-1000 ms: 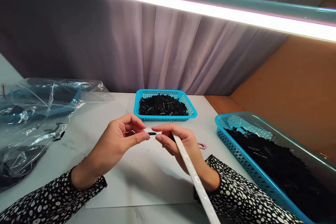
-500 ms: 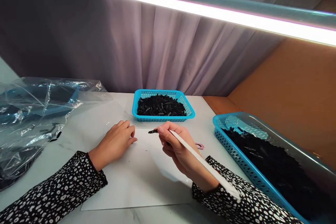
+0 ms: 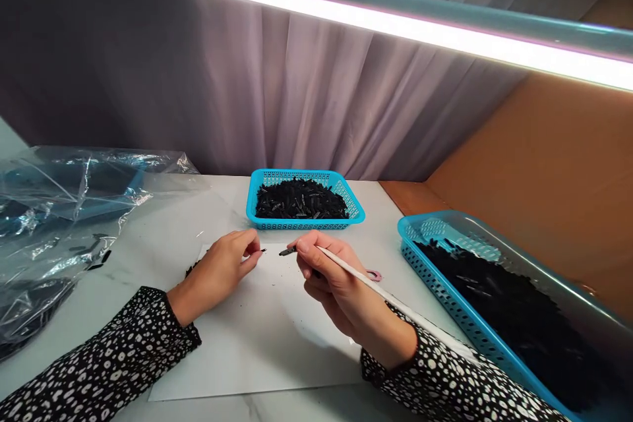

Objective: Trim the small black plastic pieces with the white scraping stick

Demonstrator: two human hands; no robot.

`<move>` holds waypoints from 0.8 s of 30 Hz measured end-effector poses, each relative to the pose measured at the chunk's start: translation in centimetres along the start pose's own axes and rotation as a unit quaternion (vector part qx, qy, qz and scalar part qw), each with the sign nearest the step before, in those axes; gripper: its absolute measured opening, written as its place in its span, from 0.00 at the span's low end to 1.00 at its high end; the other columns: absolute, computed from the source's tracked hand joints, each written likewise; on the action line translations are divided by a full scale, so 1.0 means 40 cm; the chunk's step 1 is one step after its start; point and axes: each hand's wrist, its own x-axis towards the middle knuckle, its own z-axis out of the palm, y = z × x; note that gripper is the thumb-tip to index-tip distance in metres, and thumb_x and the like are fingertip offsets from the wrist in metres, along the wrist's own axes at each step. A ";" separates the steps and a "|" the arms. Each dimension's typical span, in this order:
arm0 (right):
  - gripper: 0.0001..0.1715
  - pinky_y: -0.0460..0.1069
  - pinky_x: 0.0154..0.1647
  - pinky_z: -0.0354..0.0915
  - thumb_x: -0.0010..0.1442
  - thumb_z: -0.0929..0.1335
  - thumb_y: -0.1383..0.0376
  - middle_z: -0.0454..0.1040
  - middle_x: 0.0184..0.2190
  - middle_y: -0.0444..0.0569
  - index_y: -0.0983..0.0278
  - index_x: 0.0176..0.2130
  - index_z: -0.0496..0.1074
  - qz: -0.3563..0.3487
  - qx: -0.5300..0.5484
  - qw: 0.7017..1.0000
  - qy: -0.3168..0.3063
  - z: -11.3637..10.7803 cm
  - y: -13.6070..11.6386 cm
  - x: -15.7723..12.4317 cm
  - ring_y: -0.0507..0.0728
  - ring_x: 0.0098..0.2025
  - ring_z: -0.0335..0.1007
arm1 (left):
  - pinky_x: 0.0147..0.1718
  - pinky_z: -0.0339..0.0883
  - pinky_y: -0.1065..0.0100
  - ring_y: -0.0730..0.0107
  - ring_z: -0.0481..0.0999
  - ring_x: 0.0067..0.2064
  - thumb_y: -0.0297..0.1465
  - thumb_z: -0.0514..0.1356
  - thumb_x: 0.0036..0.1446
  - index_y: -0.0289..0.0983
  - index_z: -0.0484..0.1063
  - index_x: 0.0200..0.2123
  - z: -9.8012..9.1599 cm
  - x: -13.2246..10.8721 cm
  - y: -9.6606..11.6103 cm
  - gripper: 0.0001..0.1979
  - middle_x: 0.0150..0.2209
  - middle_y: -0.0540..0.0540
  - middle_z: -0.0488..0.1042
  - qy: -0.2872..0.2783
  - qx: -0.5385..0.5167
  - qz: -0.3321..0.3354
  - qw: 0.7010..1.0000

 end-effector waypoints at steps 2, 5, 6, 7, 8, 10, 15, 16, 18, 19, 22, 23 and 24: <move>0.18 0.42 0.16 0.38 0.54 0.76 0.56 0.62 0.18 0.35 0.66 0.28 0.70 -0.007 -0.001 1.000 -0.002 0.000 -0.001 0.000 0.42 0.16 0.38 | 0.32 0.65 0.67 0.67 0.73 0.32 0.35 0.54 0.65 0.40 0.69 0.33 -0.022 -0.010 0.034 0.09 0.30 0.51 0.75 -0.001 -0.055 -0.007 0.998; 0.16 0.41 0.15 0.38 0.55 0.74 0.57 0.68 0.20 0.38 0.64 0.28 0.69 -0.018 0.027 0.999 0.006 -0.003 -0.005 0.005 0.43 0.16 0.40 | 0.33 0.65 0.68 0.68 0.74 0.34 0.38 0.61 0.61 0.39 0.73 0.33 -0.052 -0.027 0.076 0.09 0.31 0.50 0.76 0.010 -0.271 -0.044 0.962; 0.16 0.41 0.15 0.38 0.55 0.72 0.56 0.69 0.21 0.39 0.63 0.27 0.68 -0.018 0.040 0.999 0.009 -0.006 -0.006 0.008 0.43 0.16 0.41 | 0.34 0.65 0.68 0.69 0.74 0.35 0.38 0.62 0.60 0.39 0.75 0.33 -0.059 -0.031 0.086 0.08 0.31 0.50 0.76 0.006 -0.321 -0.052 0.946; 0.16 0.42 0.15 0.38 0.55 0.71 0.56 0.70 0.22 0.40 0.63 0.26 0.67 -0.018 0.045 0.999 0.013 -0.009 -0.006 0.012 0.44 0.16 0.41 | 0.34 0.65 0.69 0.69 0.74 0.35 0.38 0.63 0.60 0.39 0.76 0.34 -0.064 -0.036 0.093 0.08 0.31 0.51 0.76 0.002 -0.359 -0.058 0.932; 0.17 0.42 0.15 0.38 0.56 0.71 0.55 0.69 0.21 0.40 0.63 0.25 0.67 -0.019 0.040 0.999 0.016 -0.012 -0.005 0.016 0.44 0.16 0.42 | 0.35 0.66 0.69 0.70 0.74 0.35 0.38 0.64 0.59 0.40 0.76 0.34 -0.068 -0.039 0.099 0.08 0.31 0.51 0.77 -0.001 -0.388 -0.061 0.920; 0.17 0.42 0.15 0.39 0.57 0.71 0.53 0.66 0.20 0.38 0.63 0.27 0.69 -0.037 -0.004 0.999 0.020 -0.018 0.002 0.022 0.44 0.17 0.41 | 0.35 0.66 0.69 0.71 0.74 0.34 0.37 0.64 0.60 0.40 0.76 0.34 -0.071 -0.044 0.106 0.07 0.30 0.51 0.76 0.001 -0.426 -0.064 0.902; 0.13 0.45 0.19 0.49 0.56 0.75 0.57 0.63 0.20 0.38 0.62 0.40 0.79 -0.133 -0.198 0.971 0.004 -0.030 0.034 0.026 0.48 0.21 0.51 | 0.35 0.67 0.70 0.71 0.76 0.35 0.36 0.65 0.60 0.40 0.74 0.35 -0.069 -0.048 0.116 0.06 0.30 0.52 0.77 0.024 -0.447 -0.055 0.893; 0.13 0.45 0.20 0.51 0.56 0.75 0.58 0.64 0.20 0.39 0.62 0.40 0.79 -0.149 -0.225 0.963 0.002 -0.033 0.039 0.025 0.50 0.22 0.54 | 0.35 0.67 0.70 0.71 0.76 0.35 0.36 0.65 0.60 0.40 0.73 0.35 -0.067 -0.049 0.118 0.07 0.30 0.52 0.77 0.024 -0.444 -0.053 0.894; 0.10 0.46 0.22 0.54 0.57 0.74 0.60 0.66 0.21 0.41 0.62 0.39 0.80 -0.172 -0.254 0.952 0.001 -0.037 0.046 0.025 0.51 0.24 0.58 | 0.35 0.68 0.69 0.69 0.77 0.35 0.37 0.65 0.59 0.40 0.72 0.35 -0.066 -0.051 0.122 0.08 0.30 0.51 0.77 0.023 -0.434 -0.050 0.899; 0.09 0.46 0.22 0.54 0.57 0.73 0.60 0.67 0.21 0.41 0.62 0.38 0.80 -0.179 -0.261 0.949 0.002 -0.038 0.048 0.024 0.51 0.25 0.59 | 0.35 0.68 0.68 0.68 0.77 0.36 0.38 0.65 0.59 0.40 0.72 0.35 -0.066 -0.051 0.123 0.09 0.31 0.50 0.78 0.024 -0.428 -0.048 0.902; 0.07 0.46 0.23 0.54 0.58 0.73 0.61 0.69 0.21 0.41 0.62 0.35 0.80 -0.193 -0.269 0.943 0.017 -0.039 0.046 0.023 0.51 0.24 0.58 | 0.37 0.69 0.65 0.64 0.78 0.37 0.43 0.60 0.62 0.41 0.71 0.39 -0.074 -0.048 0.118 0.12 0.33 0.48 0.79 0.018 -0.368 -0.037 0.929; 0.06 0.46 0.22 0.54 0.58 0.73 0.61 0.69 0.21 0.41 0.62 0.35 0.80 -0.195 -0.270 0.943 0.022 -0.039 0.045 0.023 0.50 0.24 0.58 | 0.37 0.69 0.63 0.63 0.77 0.37 0.44 0.57 0.64 0.41 0.70 0.41 -0.077 -0.045 0.111 0.13 0.33 0.48 0.79 0.011 -0.313 -0.037 0.949; 0.07 0.46 0.22 0.54 0.58 0.73 0.61 0.68 0.21 0.41 0.62 0.35 0.80 -0.195 -0.269 0.943 0.026 -0.038 0.043 0.022 0.50 0.23 0.57 | 0.38 0.68 0.62 0.61 0.77 0.38 0.44 0.54 0.66 0.42 0.70 0.43 -0.080 -0.042 0.100 0.14 0.34 0.48 0.78 0.002 -0.239 -0.038 0.970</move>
